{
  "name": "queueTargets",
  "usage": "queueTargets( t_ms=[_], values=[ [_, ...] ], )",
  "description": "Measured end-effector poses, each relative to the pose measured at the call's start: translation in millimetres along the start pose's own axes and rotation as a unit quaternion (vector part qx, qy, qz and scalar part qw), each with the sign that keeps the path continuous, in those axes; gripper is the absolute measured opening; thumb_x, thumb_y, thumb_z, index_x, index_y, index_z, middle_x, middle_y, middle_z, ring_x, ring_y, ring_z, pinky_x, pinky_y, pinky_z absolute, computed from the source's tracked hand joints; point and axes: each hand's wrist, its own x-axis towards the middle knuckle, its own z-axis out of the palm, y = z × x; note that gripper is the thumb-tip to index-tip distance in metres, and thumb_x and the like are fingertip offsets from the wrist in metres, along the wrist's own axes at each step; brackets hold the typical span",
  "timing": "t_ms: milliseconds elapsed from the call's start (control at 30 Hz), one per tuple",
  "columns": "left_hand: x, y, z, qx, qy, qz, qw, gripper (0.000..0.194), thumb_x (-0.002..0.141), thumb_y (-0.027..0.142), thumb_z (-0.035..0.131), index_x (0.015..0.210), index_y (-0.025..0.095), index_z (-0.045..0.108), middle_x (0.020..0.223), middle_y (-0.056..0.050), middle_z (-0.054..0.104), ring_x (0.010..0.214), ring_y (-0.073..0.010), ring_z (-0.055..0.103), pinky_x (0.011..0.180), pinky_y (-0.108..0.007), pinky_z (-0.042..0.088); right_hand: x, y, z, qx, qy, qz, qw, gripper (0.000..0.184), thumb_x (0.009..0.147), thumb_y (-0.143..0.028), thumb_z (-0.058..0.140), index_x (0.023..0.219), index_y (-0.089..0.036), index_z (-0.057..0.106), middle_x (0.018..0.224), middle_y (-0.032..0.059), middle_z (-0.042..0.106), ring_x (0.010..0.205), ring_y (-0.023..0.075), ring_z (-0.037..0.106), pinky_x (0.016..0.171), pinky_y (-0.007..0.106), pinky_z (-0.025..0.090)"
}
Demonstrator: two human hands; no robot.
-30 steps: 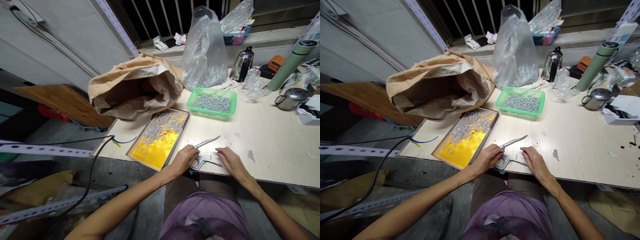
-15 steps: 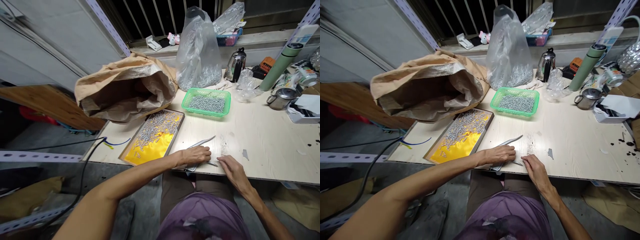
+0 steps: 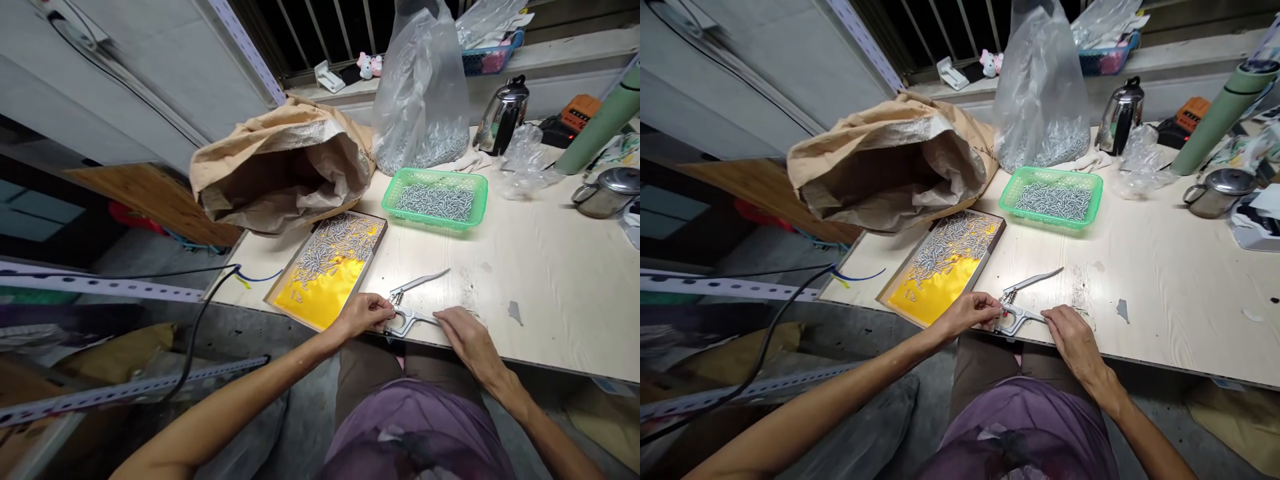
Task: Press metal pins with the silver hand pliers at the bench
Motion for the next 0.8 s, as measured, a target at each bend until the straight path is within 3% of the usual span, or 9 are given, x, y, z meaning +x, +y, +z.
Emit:
queueTargets(
  t_ms=[167,433,667,800],
  values=[
    [-2,-14,3.6,-0.019,0.025,-0.035,0.999,0.036,0.061,0.046,0.070,0.071,0.011,0.065,0.050,0.004,0.053,0.044,-0.0061,0.045,0.042,-0.017,0.037,6,-7,6,-0.026,-0.024,-0.011,0.999,0.020,0.093,-0.017,0.040,0.097,-0.020,0.059,0.086,0.0055,0.063,0.080,0.0183,0.059,0.071,0.033,0.050],
    [-1,-12,8.6,-0.002,0.016,-0.077,0.997,0.030,0.065,0.041,0.068,0.071,0.012,0.063,0.044,0.008,0.046,0.038,-0.0049,0.039,0.037,-0.016,0.027,4,-7,14,-0.092,-0.074,-0.025,0.993,0.019,0.092,-0.018,0.042,0.102,-0.018,0.059,0.089,0.0067,0.062,0.082,0.0195,0.054,0.072,0.033,0.046],
    [6,-16,4.9,0.056,0.005,-0.085,0.995,0.030,0.069,0.042,0.065,0.065,0.013,0.060,0.039,0.007,0.046,0.032,-0.0052,0.038,0.034,-0.017,0.026,17,8,25,-0.204,-0.057,-0.064,0.975,0.016,0.091,-0.021,0.048,0.092,-0.017,0.063,0.078,0.0052,0.059,0.074,0.0189,0.048,0.065,0.031,0.035],
    [7,-13,3.3,0.038,-0.012,-0.112,0.993,0.033,0.068,0.044,0.067,0.060,0.013,0.058,0.039,0.007,0.047,0.032,-0.0048,0.040,0.035,-0.017,0.027,27,12,27,-0.237,-0.047,-0.087,0.967,0.014,0.090,-0.019,0.050,0.088,-0.018,0.064,0.077,0.0045,0.059,0.074,0.0185,0.045,0.065,0.031,0.031]
  ],
)
